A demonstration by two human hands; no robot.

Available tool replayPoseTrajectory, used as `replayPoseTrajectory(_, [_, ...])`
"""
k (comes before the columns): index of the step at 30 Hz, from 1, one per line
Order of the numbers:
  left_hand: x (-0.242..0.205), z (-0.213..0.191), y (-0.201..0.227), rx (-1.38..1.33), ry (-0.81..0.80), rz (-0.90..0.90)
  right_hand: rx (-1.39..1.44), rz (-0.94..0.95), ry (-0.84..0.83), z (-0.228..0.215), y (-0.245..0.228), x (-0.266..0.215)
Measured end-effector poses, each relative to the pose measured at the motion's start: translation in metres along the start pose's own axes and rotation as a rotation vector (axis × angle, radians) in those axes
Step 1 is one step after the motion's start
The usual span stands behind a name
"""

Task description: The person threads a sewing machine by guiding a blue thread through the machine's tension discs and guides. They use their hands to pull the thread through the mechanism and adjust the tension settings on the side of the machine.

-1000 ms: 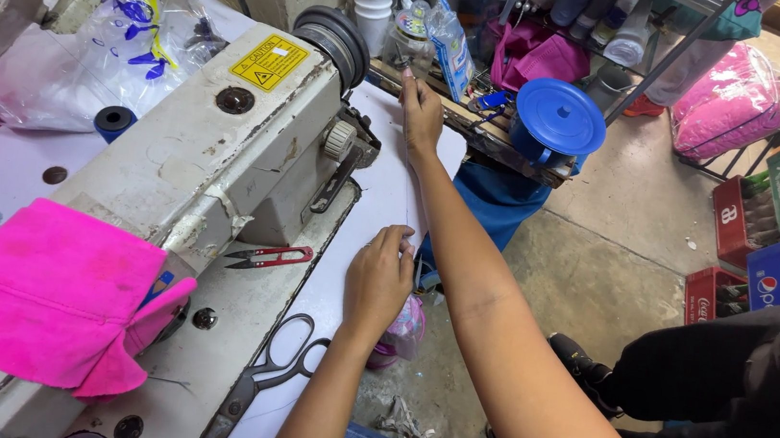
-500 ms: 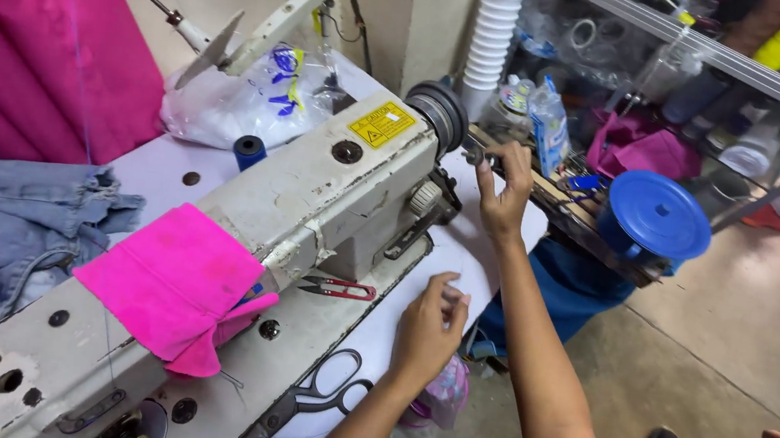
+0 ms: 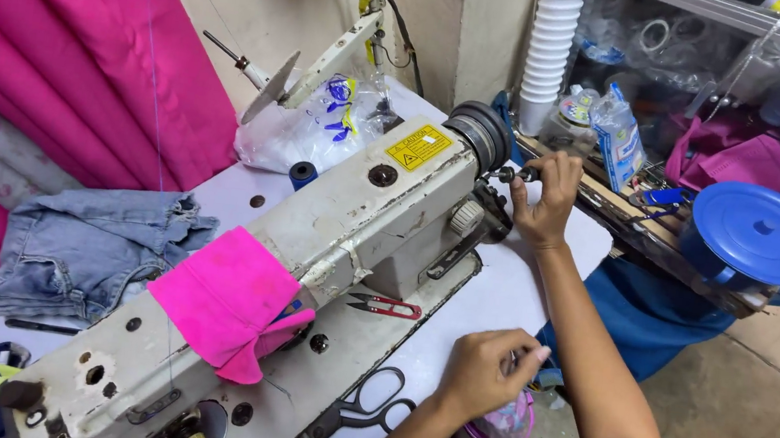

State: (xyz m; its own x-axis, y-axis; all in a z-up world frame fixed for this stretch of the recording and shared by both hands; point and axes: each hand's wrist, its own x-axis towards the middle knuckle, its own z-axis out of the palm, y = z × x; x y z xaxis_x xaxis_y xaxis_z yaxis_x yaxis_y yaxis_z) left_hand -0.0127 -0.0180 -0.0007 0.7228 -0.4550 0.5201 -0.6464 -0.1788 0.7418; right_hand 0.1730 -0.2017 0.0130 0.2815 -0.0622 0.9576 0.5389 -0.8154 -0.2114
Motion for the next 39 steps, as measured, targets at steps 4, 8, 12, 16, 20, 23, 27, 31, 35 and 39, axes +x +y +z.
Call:
replayPoseTrajectory(4, [0.007, -0.009, 0.021, 0.347, 0.283, 0.253, -0.022, -0.037, 0.055, -0.007, -0.014, 0.002])
replayPoseTrajectory(8, [0.013, -0.017, 0.027, 0.433, 0.450, 0.195, -0.080, -0.110, 0.143, -0.036, -0.040, 0.003])
replayPoseTrajectory(12, [0.043, -0.022, 0.047, 0.203, 0.431, 0.244, -0.100, -0.163, 0.186, -0.055, -0.044, -0.001])
replayPoseTrajectory(16, [0.076, -0.001, 0.037, -0.038, 0.405, 0.082, -0.065, -0.130, 0.212, -0.047, -0.012, 0.003])
replayPoseTrajectory(20, [0.071, 0.021, 0.003, -0.073, 0.489, 0.004, -0.016, -0.053, 0.159, -0.021, 0.005, 0.006])
replayPoseTrajectory(23, [0.052, 0.035, -0.030, -0.125, 0.408, -0.065, -0.021, -0.016, 0.137, -0.001, 0.014, -0.020])
replayPoseTrajectory(27, [0.055, 0.028, -0.041, -0.091, 0.384, -0.075, -0.023, -0.047, 0.112, 0.008, 0.023, -0.015])
replayPoseTrajectory(31, [0.052, 0.021, -0.026, -0.098, 0.351, -0.082, 0.016, 0.000, 0.078, 0.011, 0.025, -0.014])
replayPoseTrajectory(35, [0.048, 0.028, -0.033, -0.104, 0.328, -0.100, 0.038, 0.041, 0.062, 0.012, 0.023, -0.013])
replayPoseTrajectory(39, [0.047, 0.030, -0.033, -0.105, 0.342, -0.093, 0.037, 0.033, 0.041, 0.011, 0.019, -0.013])
